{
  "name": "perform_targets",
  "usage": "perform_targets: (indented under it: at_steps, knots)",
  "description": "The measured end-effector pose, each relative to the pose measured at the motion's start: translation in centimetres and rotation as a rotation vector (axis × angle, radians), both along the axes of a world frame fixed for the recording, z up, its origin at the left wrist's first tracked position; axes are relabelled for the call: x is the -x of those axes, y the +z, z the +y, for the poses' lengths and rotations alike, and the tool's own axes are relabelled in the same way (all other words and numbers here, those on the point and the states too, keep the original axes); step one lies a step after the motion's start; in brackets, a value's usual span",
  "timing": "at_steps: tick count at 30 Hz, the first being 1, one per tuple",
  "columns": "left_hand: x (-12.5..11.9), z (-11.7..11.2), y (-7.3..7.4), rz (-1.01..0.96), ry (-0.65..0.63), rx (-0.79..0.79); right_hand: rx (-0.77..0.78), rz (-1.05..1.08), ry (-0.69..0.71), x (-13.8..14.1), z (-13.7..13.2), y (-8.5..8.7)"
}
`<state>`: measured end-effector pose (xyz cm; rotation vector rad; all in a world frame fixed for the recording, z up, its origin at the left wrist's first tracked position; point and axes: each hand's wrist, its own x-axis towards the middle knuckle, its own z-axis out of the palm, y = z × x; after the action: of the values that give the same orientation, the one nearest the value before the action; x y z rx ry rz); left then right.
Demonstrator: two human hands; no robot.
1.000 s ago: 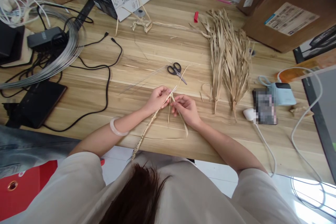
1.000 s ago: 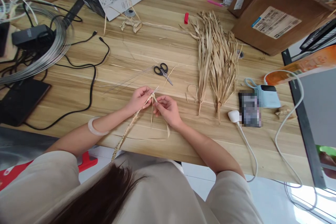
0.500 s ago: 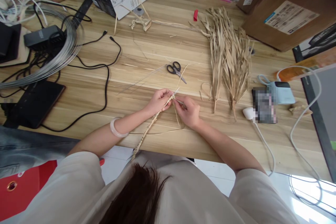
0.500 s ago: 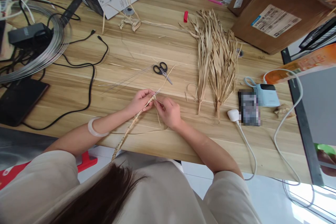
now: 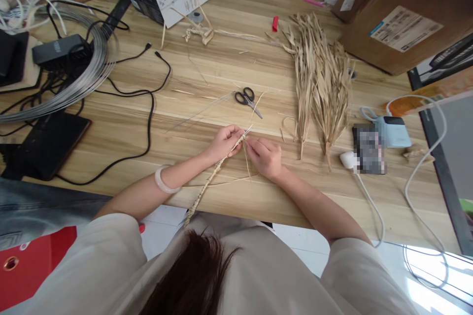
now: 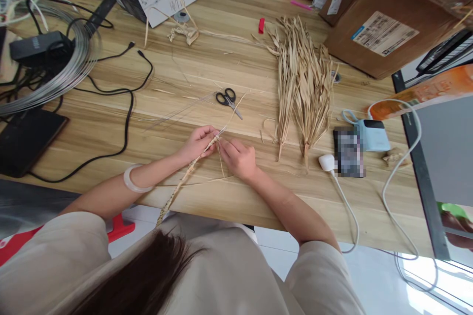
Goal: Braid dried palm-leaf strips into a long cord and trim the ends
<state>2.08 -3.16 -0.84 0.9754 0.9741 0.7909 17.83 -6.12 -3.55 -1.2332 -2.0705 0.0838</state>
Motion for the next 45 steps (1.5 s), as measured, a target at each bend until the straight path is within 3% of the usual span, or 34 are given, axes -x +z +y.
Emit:
perform_targets:
  at_steps: [10, 22, 27, 31, 38, 45]
  knots:
    - [-0.1, 0.1, -0.1, -0.033, 0.022, -0.001, 0.012, 0.061, -0.046, 0.4, 0.3, 0.2]
    - [-0.1, -0.1, -0.3, -0.023, -0.004, 0.010, -0.367, -0.134, -0.020, 0.4, 0.3, 0.5]
    - [-0.1, -0.1, -0.3, -0.015, -0.023, -0.005, -0.443, -0.173, -0.015, 0.3, 0.4, 0.9]
    - [-0.1, -0.1, -0.3, -0.015, -0.027, 0.000, -0.442, -0.188, 0.009, 0.2, 0.4, 0.8]
    - [-0.2, -0.1, -0.2, 0.002, -0.020, -0.005, -0.313, -0.136, 0.116, -0.5, 0.5, -0.3]
    - [-0.1, -0.1, -0.5, 0.003, -0.022, -0.029, -0.257, -0.139, 0.120, -0.7, 0.4, -0.6]
